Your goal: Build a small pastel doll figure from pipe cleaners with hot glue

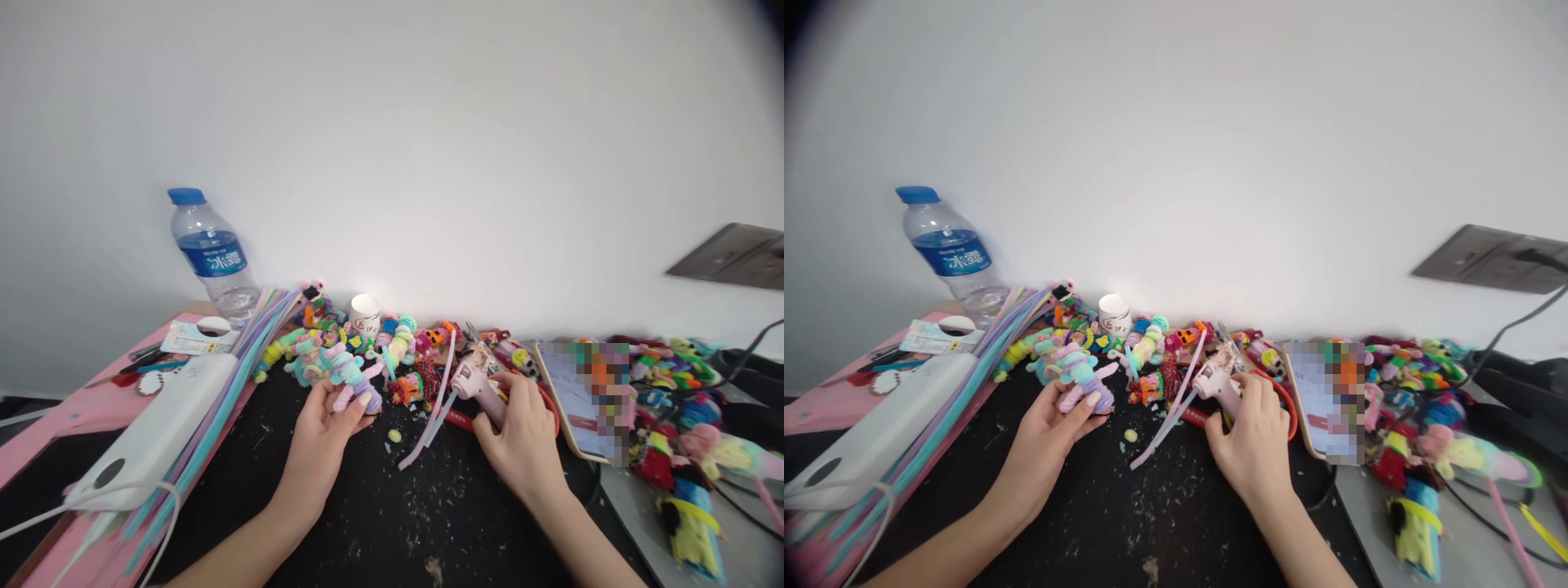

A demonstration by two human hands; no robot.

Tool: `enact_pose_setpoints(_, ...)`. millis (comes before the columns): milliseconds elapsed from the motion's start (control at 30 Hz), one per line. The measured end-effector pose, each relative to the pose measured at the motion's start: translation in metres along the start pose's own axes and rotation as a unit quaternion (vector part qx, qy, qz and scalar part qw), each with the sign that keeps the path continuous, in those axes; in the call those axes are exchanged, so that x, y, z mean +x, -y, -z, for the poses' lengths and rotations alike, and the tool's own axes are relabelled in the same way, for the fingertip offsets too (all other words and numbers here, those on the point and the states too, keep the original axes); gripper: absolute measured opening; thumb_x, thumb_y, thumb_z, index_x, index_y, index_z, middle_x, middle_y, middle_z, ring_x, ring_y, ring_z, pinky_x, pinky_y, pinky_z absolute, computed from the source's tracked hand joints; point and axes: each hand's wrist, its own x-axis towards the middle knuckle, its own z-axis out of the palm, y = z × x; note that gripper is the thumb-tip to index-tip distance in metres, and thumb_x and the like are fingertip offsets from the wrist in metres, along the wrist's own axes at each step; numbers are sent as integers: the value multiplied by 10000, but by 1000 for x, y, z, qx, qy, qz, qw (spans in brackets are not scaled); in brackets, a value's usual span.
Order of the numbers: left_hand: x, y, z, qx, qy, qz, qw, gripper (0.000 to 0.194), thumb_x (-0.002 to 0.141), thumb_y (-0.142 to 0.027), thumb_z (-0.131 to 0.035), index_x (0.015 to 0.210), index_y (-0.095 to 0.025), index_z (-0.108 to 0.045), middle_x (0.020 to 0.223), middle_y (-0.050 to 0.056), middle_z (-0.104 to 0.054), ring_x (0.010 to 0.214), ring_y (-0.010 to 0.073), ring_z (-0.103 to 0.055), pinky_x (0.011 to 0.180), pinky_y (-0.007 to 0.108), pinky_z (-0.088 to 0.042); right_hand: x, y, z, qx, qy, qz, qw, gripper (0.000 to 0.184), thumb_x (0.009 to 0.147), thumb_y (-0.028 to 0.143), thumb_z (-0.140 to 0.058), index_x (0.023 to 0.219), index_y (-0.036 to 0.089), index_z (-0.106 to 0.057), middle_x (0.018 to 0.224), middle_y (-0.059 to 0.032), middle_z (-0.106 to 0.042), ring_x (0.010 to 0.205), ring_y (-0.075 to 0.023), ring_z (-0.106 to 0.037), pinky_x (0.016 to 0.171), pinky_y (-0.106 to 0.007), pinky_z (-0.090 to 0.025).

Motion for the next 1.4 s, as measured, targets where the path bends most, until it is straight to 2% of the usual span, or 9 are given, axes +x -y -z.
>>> enact_pose_setpoints(200, -3, -3, -3, -16, 9, 31, 999, 325, 731, -298, -658, 997, -196, -501, 916, 12, -629, 839, 156, -626, 728, 291, -545, 3, -5, -6, -58, 40, -32, 997, 374, 704, 222, -517, 1063, 143, -451, 1046, -133, -528, 973, -303, -530, 755, -383, -432)
enact_pose_setpoints(367, -5, -3, -2, 7, 38, 28, 999, 252, 761, -312, -624, 970, -185, -561, 920, 20, -640, 856, 171, -632, 744, 292, -545, 8, -14, -4, 8, 56, -57, 997, 330, 680, 219, -541, 997, 155, -477, 913, -95, -608, 828, -258, -594, 722, -345, -456)
enact_pose_setpoints(567, -4, -1, -1, 8, 37, 24, 999, 254, 776, -311, -607, 999, -193, -574, 961, 23, -648, 891, 171, -630, 755, 268, -538, 4, -13, 4, 115, -62, -95, 987, 361, 704, 315, -549, 1023, 161, -480, 832, -73, -620, 665, -217, -591, 574, -306, -463)
enact_pose_setpoints(667, -4, -1, -2, -2, 24, 24, 999, 296, 765, -315, -618, 1029, -194, -559, 1008, 39, -651, 928, 181, -625, 764, 265, -532, -2, -6, 7, 196, -92, -48, 975, 276, 756, 298, -505, 1001, 171, -506, 804, -56, -614, 638, -194, -580, 561, -288, -463)
enact_pose_setpoints(733, -4, -1, -3, -7, 14, 25, 1000, 331, 752, -323, -631, 1044, -193, -547, 1037, 53, -650, 965, 195, -614, 770, 269, -529, -7, 0, 8, 251, -50, 23, 966, 207, 773, 262, -491, 962, 186, -530, 795, -41, -621, 648, -182, -586, 575, -270, -466)
enact_pose_setpoints(800, -5, 0, -4, -9, 10, 25, 1000, 344, 744, -329, -639, 1044, -191, -543, 1047, 60, -651, 993, 204, -604, 776, 268, -526, -11, 6, 9, 294, 31, 84, 952, 176, 767, 229, -501, 933, 196, -549, 766, -21, -631, 632, -166, -591, 563, -246, -462)
enact_pose_setpoints(933, -5, 0, -3, -10, 15, 18, 1000, 328, 754, -333, -629, 1039, -194, -545, 1033, 51, -655, 993, 201, -603, 787, 274, -524, -16, 17, 10, 333, 147, 161, 917, 90, 734, 240, -549, 803, 184, -562, 632, 6, -597, 522, -135, -538, 495, -226, -415)
enact_pose_setpoints(1067, -6, -1, -3, 1, 19, 18, 1000, 338, 753, -331, -629, 1047, -184, -552, 1008, 54, -664, 971, 207, -610, 773, 276, -526, -18, 21, 10, 336, 165, 171, 911, 112, 738, 258, -552, 668, 190, -496, 559, 27, -506, 485, -117, -471, 457, -219, -354)
enact_pose_setpoints(1400, -7, -4, -4, 6, 20, 22, 1000, 355, 739, -333, -640, 1045, -175, -554, 1009, 65, -661, 952, 216, -608, 769, 297, -525, -18, 20, 10, 298, 202, 157, 920, 141, 763, 292, -530, 677, 190, -486, 568, 26, -486, 489, -122, -455, 469, -229, -340)
